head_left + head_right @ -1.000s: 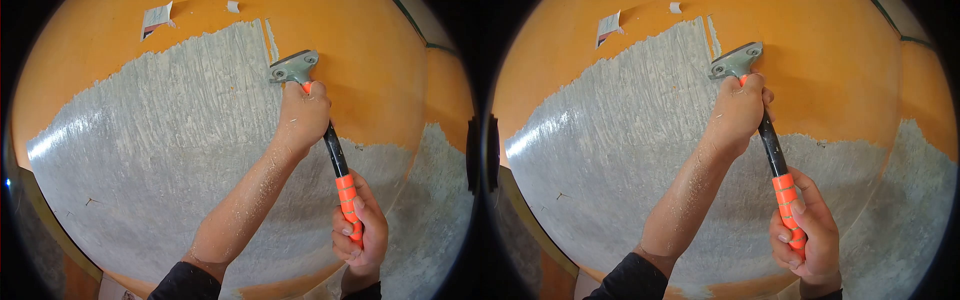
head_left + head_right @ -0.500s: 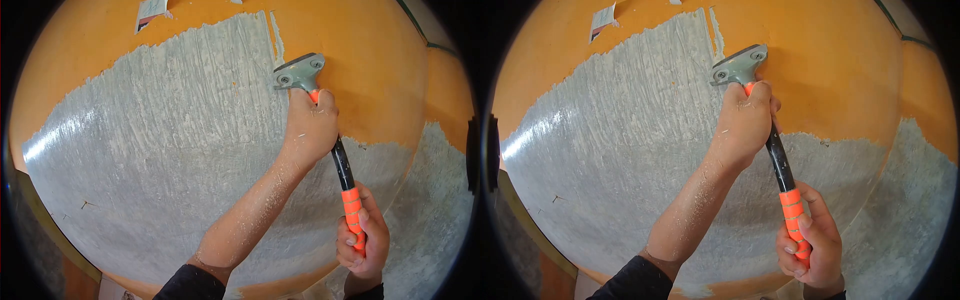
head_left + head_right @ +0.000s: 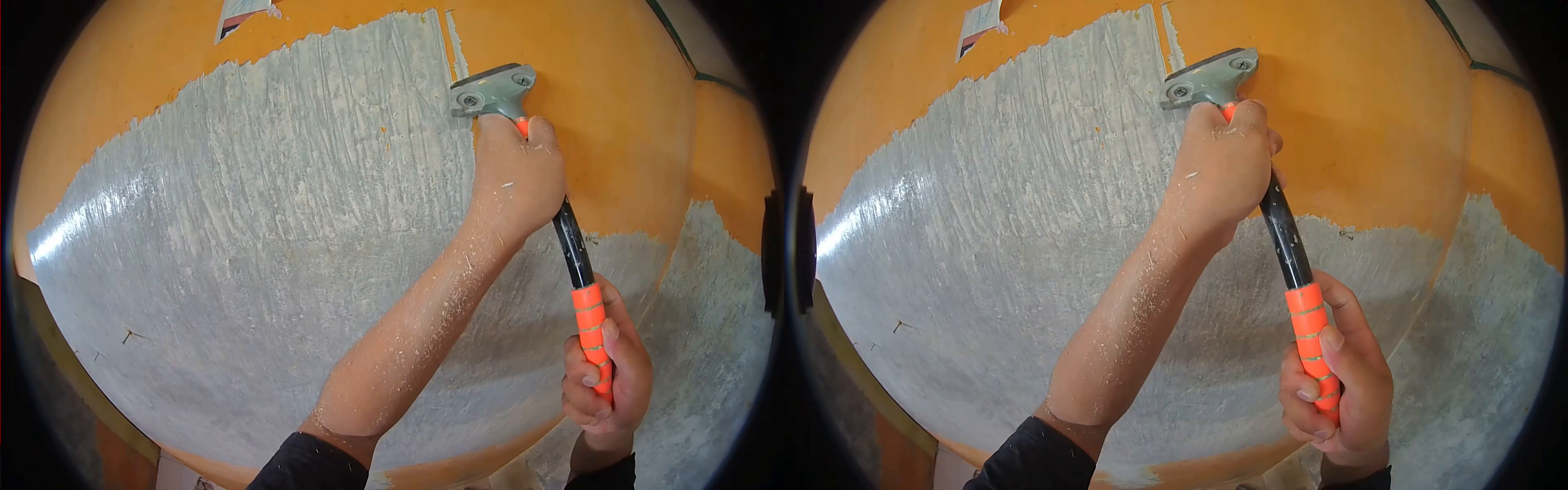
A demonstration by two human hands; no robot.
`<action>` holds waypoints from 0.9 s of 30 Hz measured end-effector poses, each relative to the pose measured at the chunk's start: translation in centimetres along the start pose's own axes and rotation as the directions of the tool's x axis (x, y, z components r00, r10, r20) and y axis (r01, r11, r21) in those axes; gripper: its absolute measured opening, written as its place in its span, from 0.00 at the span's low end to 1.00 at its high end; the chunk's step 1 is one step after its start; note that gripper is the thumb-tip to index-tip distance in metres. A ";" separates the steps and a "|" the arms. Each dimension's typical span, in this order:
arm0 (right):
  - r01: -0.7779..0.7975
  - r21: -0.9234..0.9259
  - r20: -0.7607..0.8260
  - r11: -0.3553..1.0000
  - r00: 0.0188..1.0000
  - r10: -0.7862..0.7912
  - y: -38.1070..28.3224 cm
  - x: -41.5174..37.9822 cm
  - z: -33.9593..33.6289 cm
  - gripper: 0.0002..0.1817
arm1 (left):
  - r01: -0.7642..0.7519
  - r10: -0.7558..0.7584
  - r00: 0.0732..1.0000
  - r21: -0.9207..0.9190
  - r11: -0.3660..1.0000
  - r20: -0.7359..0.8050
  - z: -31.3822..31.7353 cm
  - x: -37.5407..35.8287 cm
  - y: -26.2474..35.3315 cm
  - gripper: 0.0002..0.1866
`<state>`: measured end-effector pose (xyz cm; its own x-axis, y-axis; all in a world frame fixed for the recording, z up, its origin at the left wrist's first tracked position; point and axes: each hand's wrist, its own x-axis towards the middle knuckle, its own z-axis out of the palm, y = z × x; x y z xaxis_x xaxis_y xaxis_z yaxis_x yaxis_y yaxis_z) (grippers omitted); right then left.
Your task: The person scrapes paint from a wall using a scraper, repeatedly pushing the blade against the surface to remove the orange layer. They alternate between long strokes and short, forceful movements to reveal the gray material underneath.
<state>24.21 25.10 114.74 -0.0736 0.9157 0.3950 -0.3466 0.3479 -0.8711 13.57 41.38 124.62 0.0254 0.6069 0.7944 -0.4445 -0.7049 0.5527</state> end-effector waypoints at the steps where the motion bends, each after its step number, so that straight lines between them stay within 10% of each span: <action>1: -0.002 -0.010 -0.010 1.000 1.000 0.002 -0.2 0.0 0.1 0.28 | 0.003 -0.003 1.000 0.016 1.000 -0.003 0.1 0.1 0.0 0.13; 27: -0.007 -0.122 -0.017 0.992 1.000 0.005 -0.8 -0.2 0.0 0.28 | 0.110 -0.110 0.994 0.034 0.993 -0.005 0.4 -0.9 1.1 0.13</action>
<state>24.47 24.64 115.42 -0.0596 0.9206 0.3859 -0.2291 0.3637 -0.9029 13.43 39.92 124.57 0.0697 0.6825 0.7276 -0.4082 -0.6459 0.6451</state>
